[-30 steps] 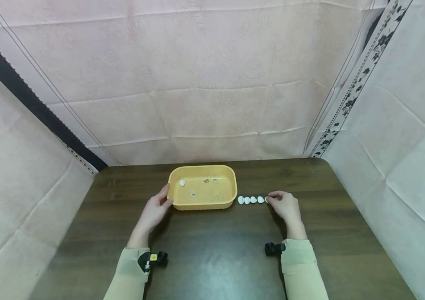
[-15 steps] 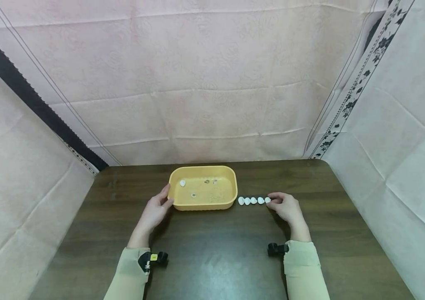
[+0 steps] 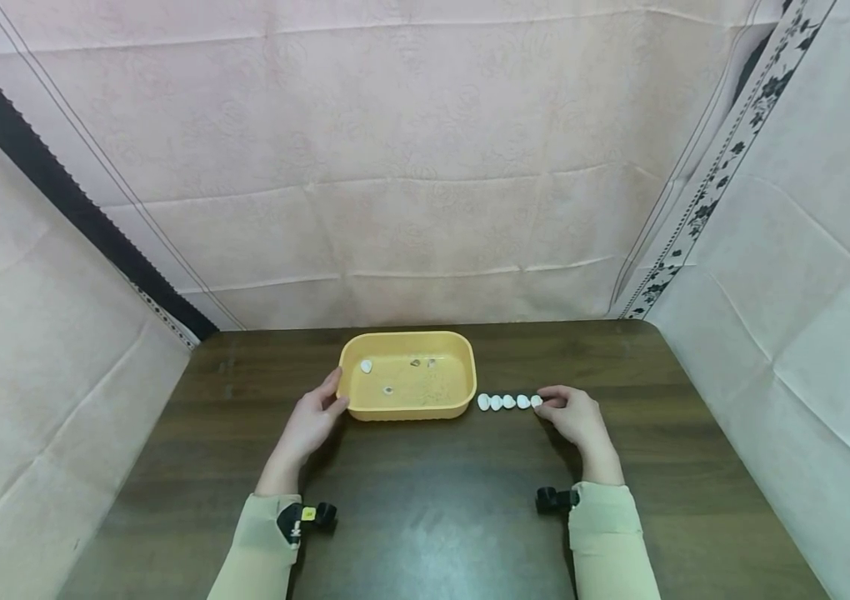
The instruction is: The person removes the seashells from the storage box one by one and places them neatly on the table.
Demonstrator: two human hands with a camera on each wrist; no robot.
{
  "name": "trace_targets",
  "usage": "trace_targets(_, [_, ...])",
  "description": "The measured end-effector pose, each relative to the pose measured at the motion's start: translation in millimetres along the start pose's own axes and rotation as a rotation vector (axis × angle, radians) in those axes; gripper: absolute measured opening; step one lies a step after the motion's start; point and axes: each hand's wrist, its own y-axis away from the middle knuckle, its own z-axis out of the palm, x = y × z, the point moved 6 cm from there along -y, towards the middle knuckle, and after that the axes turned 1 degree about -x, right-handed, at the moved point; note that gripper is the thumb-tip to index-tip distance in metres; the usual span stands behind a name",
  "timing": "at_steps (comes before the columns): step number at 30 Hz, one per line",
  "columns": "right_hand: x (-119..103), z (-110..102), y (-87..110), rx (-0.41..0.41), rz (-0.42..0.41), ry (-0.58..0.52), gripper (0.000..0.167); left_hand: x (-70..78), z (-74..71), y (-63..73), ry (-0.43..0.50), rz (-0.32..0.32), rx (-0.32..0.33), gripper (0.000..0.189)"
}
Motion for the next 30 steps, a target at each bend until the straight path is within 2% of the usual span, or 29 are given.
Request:
trace_targets(2, [-0.5,-2.2,0.9,0.005,0.014,-0.020,0.036,-0.5,0.0,-0.2,-0.003,0.001,-0.002,0.062])
trace_targets(5, [-5.7,-8.5,0.7,0.066,0.018,-0.014,0.039,-0.4,-0.2,-0.5,-0.004,0.007,0.000,0.062])
trace_targets(8, [-20.0,-12.9,-1.8,0.143,-0.020,0.013,0.040,1.2,-0.4,-0.2,-0.001,0.011,0.003,0.062])
trace_targets(11, [-42.7,-6.8,-6.9,0.155,-0.080,-0.001,0.039,2.7,-0.4,-0.2,-0.001,0.008,0.002,0.062])
trace_targets(13, [-60.6,3.5,-11.7,0.132,-0.123,-0.031,0.039,3.0,-0.2,0.1,-0.004,0.007,-0.002,0.062])
trace_targets(17, [-100.3,31.6,-22.9,0.059,-0.198,-0.182,0.036,3.2,-0.3,0.0,-0.004,0.013,-0.004,0.063])
trace_targets(21, [-136.7,64.1,-33.2,-0.056,-0.248,-0.284,0.033,3.0,-0.8,-1.0,0.001,0.023,-0.006,0.062])
trace_targets(26, [-170.2,102.3,-41.9,-0.217,-0.288,-0.311,0.034,1.0,-1.5,-1.1,0.001,0.029,-0.004,0.063])
trace_targets(30, [-186.7,127.1,-47.6,-0.293,-0.320,-0.243,0.037,0.5,-0.5,-1.3,0.010,0.027,-0.004,0.063])
